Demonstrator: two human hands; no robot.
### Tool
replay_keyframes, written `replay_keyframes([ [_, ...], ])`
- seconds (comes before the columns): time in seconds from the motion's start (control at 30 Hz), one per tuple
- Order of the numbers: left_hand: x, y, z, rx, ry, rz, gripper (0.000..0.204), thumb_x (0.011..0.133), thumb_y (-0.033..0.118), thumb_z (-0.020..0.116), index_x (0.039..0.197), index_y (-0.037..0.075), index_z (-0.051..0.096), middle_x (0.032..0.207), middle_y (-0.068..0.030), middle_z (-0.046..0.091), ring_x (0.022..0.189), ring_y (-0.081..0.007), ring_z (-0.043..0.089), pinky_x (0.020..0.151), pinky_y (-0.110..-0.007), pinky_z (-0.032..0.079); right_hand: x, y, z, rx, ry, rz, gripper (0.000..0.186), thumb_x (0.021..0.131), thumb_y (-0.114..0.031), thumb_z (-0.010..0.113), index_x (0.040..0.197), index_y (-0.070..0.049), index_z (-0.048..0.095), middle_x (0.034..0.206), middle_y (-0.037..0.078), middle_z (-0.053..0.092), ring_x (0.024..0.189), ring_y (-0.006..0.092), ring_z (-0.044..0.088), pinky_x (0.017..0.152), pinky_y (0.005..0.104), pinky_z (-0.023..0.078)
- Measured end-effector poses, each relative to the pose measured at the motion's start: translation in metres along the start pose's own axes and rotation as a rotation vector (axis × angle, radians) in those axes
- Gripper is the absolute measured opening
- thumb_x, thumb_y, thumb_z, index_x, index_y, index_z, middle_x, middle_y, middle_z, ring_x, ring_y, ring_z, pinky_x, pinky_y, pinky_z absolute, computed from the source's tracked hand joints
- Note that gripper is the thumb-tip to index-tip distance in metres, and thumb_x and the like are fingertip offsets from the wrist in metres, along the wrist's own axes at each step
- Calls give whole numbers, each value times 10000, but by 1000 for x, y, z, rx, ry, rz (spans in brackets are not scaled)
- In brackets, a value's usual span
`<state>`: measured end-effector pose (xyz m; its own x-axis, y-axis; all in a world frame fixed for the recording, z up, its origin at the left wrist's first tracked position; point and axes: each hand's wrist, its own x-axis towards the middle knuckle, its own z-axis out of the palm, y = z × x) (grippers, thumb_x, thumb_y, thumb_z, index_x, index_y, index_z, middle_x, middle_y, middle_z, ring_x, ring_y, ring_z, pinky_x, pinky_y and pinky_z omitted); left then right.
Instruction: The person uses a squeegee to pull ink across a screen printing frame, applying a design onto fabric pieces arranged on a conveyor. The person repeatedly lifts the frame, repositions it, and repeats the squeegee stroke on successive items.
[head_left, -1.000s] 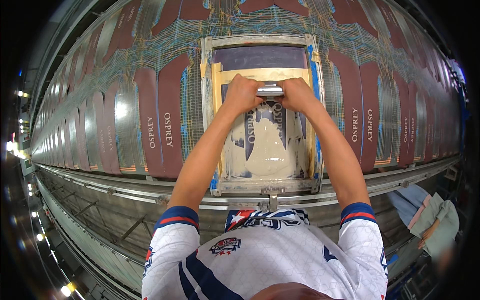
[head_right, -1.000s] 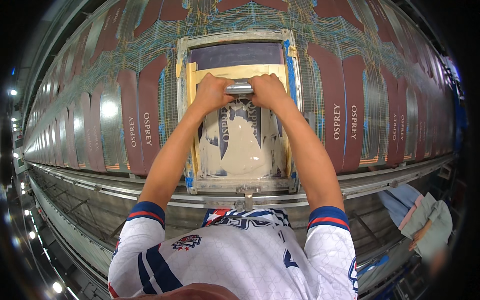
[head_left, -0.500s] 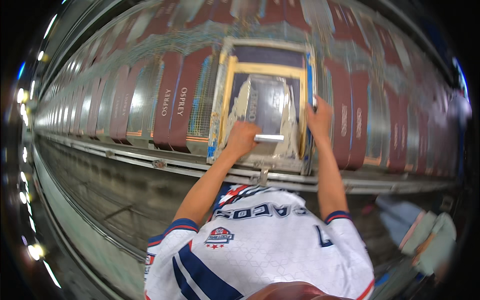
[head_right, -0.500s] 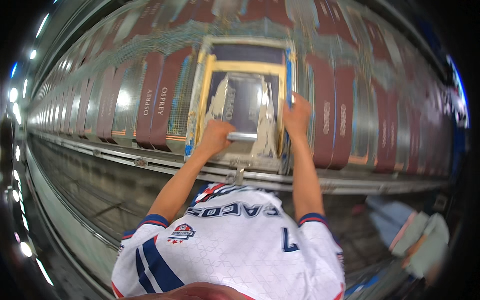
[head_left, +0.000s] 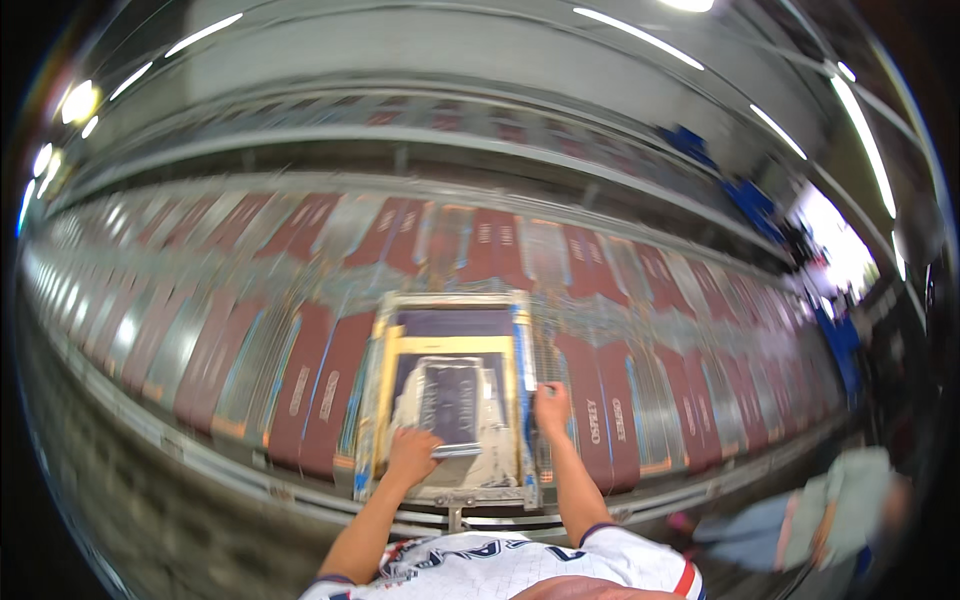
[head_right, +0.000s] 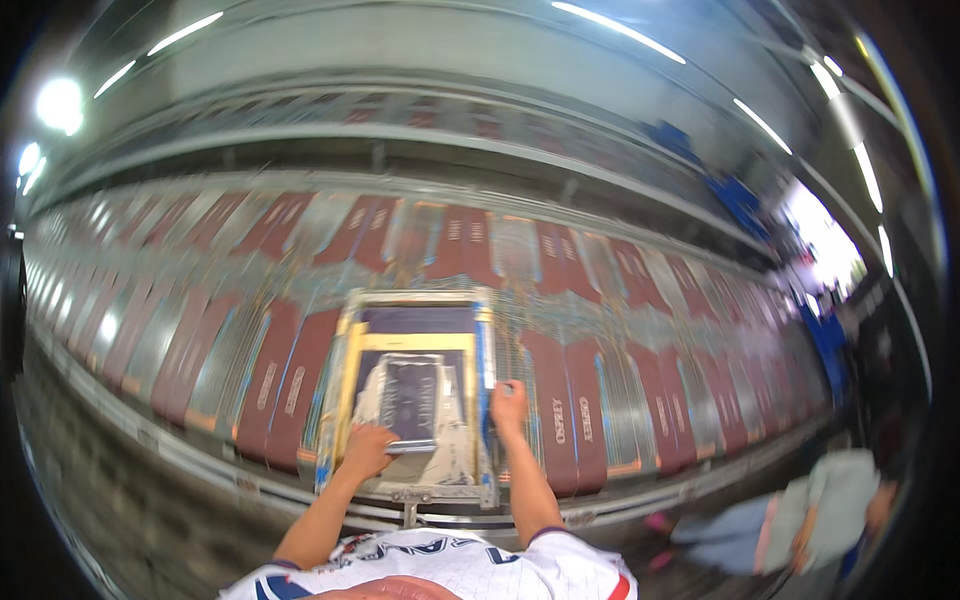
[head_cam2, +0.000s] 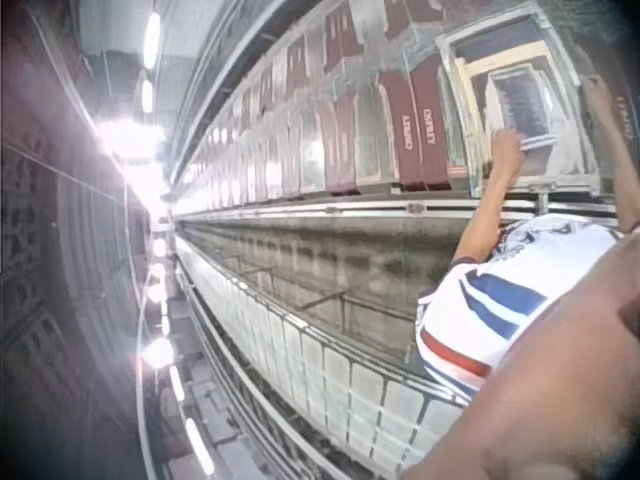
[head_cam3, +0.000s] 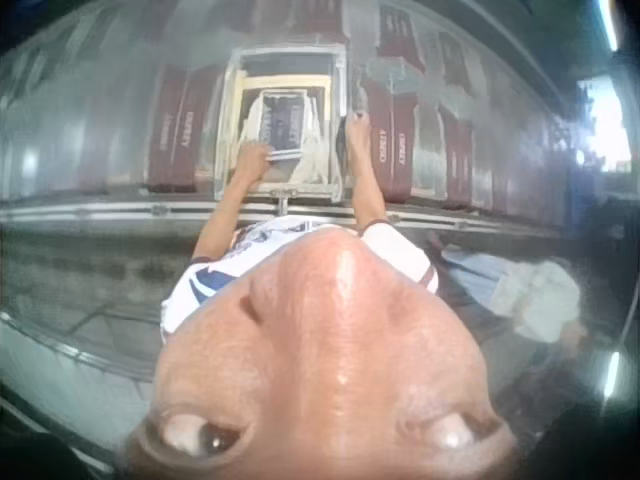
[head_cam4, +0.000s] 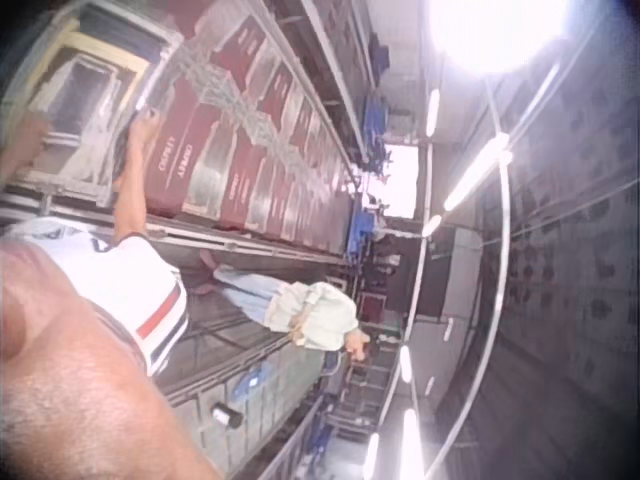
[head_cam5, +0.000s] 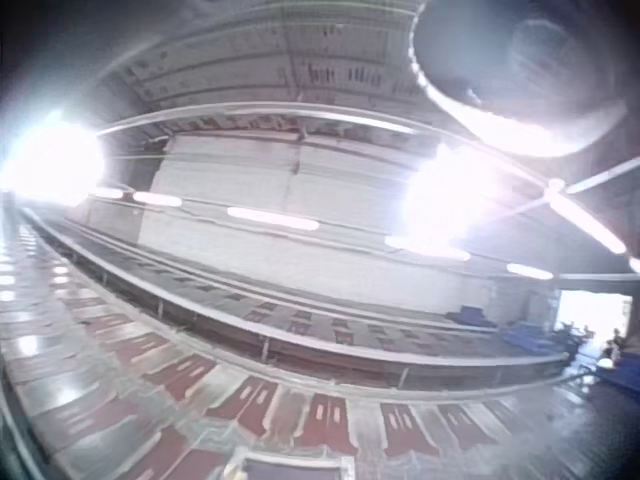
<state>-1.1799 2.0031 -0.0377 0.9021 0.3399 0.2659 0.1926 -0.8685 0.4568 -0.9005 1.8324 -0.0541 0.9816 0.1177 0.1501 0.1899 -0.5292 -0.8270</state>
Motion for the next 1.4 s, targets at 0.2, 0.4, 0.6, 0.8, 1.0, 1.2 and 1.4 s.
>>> replay_keyframes([
  [0.2, -34, -115, -82, 64, -158, -92, 140, 712, 287, 785, 802, 184, 755, 778, -70, 684, 817, -301, 642, 826, -478, 391, -102, -54, 123, 175, 1, -16, 271, 857, -295, 661, 1010, -72, 688, 983, 181, 719, 964, 380, 674, 880, 440, 505],
  [0.4, -60, -215, -142, 73, -252, -84, 177, 695, 287, 808, 818, 169, 761, 754, -104, 683, 756, -331, 652, 778, -501, 410, -173, -110, 202, 240, -60, 67, 261, 864, -279, 656, 1022, -75, 693, 988, 179, 712, 911, 358, 686, 810, 412, 518],
  [0.6, -84, -257, -139, 24, -167, -6, 222, 660, 252, 832, 822, 128, 745, 757, -127, 676, 776, -347, 646, 731, -458, 442, -195, -121, 224, 193, -81, 76, 258, 869, -274, 628, 1033, -83, 682, 981, 182, 712, 906, 400, 673, 803, 451, 524],
  [0.8, -66, -246, -149, 72, -254, 13, 231, 698, 289, 791, 786, 92, 708, 809, -135, 678, 813, -354, 641, 745, -531, 424, -185, -136, 216, 110, -60, 51, 294, 881, -298, 582, 1093, -113, 663, 956, 216, 704, 881, 437, 667, 800, 490, 530],
  [1.0, -60, -290, -126, 125, -343, 18, 330, 704, 399, 788, 887, 128, 748, 784, -109, 702, 831, -330, 673, 854, -505, 419, -181, -119, 240, 31, -169, 93, 352, 900, -354, 587, 1124, -88, 641, 896, 251, 696, 784, 421, 673, 757, 502, 533],
  [1.2, -39, -277, -150, 83, -441, 56, 430, 687, 430, 791, 999, 137, 750, 813, -131, 719, 841, -328, 685, 829, -473, 427, -214, -129, 216, -121, -203, 98, 481, 920, -345, 600, 1313, -73, 540, 1212, 260, 602, 1164, 429, 550, 984, 507, 437],
  [1.4, -35, -274, -138, 70, -393, 238, 401, 725, 366, 768, 1005, 94, 677, 872, -160, 692, 845, -358, 661, 772, -496, 451, -346, -127, 172, -199, 192, -154, 480, 907, -206, 619, 1358, -77, 517, 1222, 203, 602, 1125, 388, 552, 972, 483, 426],
])
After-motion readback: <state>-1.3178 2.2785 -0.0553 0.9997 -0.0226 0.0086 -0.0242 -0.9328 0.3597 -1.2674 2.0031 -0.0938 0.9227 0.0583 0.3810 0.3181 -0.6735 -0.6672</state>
